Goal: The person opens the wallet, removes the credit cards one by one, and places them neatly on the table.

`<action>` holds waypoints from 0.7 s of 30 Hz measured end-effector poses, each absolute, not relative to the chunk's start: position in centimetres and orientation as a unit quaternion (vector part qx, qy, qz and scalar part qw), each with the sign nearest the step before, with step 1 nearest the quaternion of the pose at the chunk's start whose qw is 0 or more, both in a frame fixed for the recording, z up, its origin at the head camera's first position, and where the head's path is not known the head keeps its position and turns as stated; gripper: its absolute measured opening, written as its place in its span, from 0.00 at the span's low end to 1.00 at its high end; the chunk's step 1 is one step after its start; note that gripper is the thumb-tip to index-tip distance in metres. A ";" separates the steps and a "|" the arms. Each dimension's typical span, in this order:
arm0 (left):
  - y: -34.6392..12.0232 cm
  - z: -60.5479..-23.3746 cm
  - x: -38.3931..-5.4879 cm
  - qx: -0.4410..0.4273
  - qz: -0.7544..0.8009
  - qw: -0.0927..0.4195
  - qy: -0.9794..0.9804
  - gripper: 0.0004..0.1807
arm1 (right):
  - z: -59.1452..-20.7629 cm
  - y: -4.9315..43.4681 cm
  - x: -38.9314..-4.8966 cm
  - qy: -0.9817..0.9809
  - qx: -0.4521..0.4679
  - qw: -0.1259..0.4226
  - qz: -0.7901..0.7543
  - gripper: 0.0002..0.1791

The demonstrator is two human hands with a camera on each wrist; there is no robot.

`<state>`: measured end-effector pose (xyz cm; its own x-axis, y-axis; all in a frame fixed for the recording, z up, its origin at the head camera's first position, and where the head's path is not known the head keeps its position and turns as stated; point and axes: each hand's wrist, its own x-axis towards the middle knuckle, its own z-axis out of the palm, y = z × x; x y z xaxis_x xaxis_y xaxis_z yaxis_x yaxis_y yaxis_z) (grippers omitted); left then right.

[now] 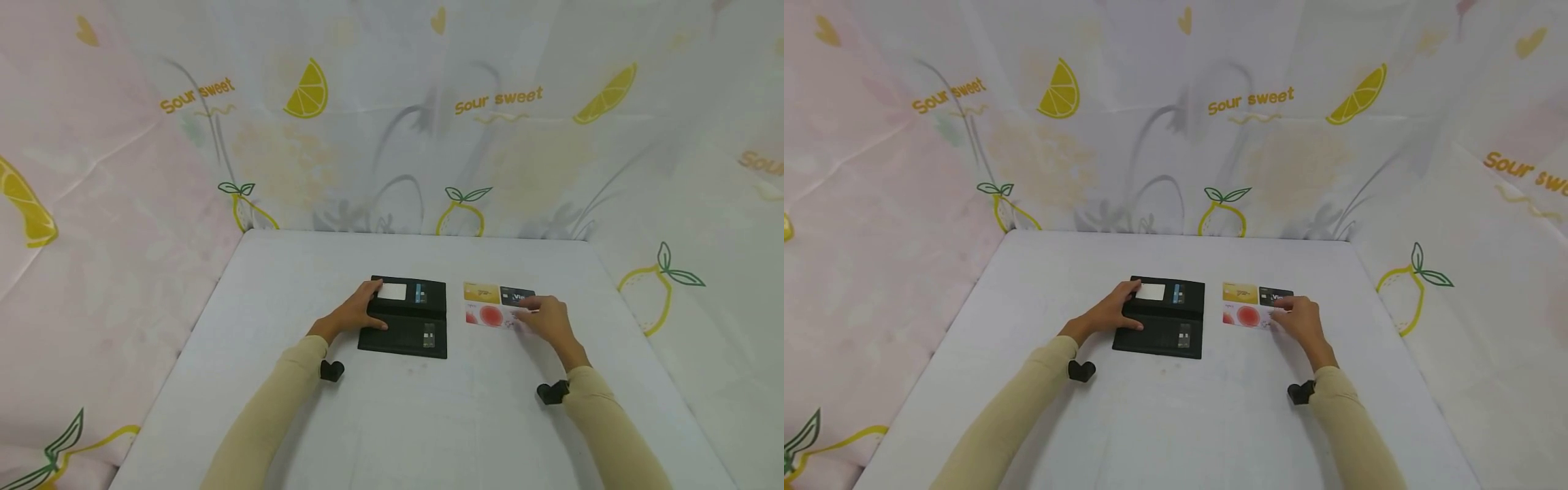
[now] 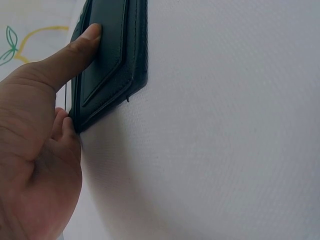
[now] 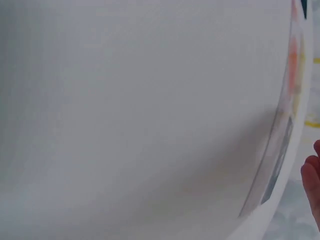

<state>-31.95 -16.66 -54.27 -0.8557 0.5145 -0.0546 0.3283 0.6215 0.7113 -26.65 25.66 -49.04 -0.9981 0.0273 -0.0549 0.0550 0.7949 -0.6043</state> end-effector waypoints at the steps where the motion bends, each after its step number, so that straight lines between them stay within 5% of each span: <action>1: -16.7 -54.3 -32.0 0.236 0.365 0.127 0.891 0.61 | -48.9 25.0 -26.8 0.944 0.013 0.012 -0.330 0.16; 6: -16.6 -54.2 -31.9 0.239 0.360 0.122 0.894 0.61 | -48.3 21.4 -28.0 0.913 -0.020 0.007 -0.407 0.14; 21: -16.7 -54.3 -31.9 0.238 0.373 0.128 0.888 0.61 | -50.9 12.8 -31.9 0.722 0.014 0.154 -0.675 0.17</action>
<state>-31.90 -16.68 -54.32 -0.8537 0.5183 -0.0504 0.3268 0.6086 0.7231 -31.88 12.78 -50.92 -0.9523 -0.1874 -0.2408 0.2277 0.0889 -0.9697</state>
